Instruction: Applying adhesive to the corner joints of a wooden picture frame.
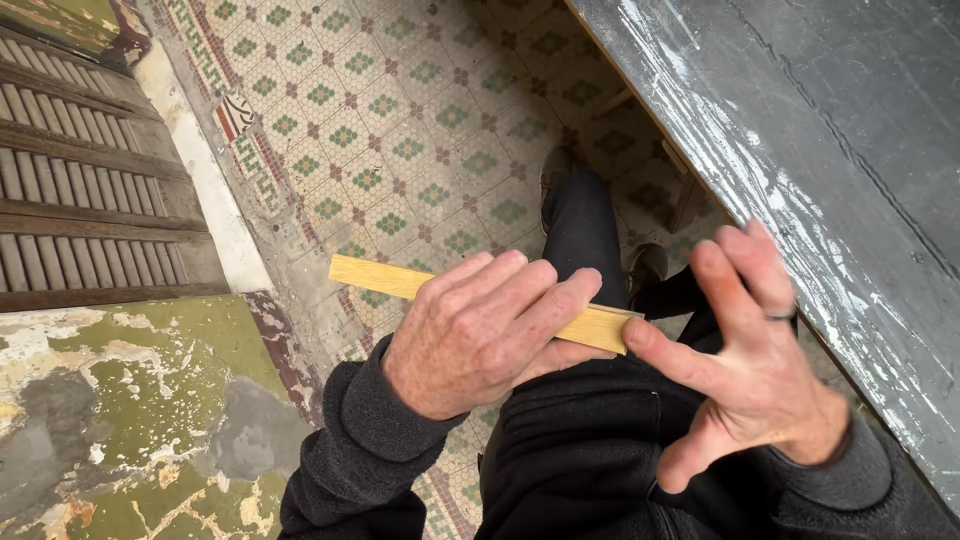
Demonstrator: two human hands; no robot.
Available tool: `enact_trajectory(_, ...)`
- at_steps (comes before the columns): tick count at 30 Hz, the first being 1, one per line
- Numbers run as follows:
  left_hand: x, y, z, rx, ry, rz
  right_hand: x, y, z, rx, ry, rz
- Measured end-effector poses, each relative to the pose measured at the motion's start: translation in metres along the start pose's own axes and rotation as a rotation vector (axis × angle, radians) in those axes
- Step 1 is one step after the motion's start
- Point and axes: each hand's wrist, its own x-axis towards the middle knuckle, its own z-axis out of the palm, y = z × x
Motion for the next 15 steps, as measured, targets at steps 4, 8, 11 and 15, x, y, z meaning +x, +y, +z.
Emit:
enact_trajectory(4, 0.002, -0.003, -0.001, -0.028, 0.008, -0.011, 0.014, 0.007, -0.019, -0.186, 0.054, -0.023)
enact_trajectory(8, 0.004, -0.004, -0.010, -0.042, 0.035, -0.056, 0.050, 0.031, -0.034, 0.337, 0.422, 0.384)
enact_trajectory(11, 0.014, -0.014, -0.004, -0.059, 0.037, -0.030, 0.032, 0.125, -0.038, 1.403, 0.823, 0.643)
enact_trajectory(15, 0.003, -0.029, 0.006, -0.029, 0.031, -0.119, 0.031, 0.258, -0.054, 1.933, 1.175, 0.286)
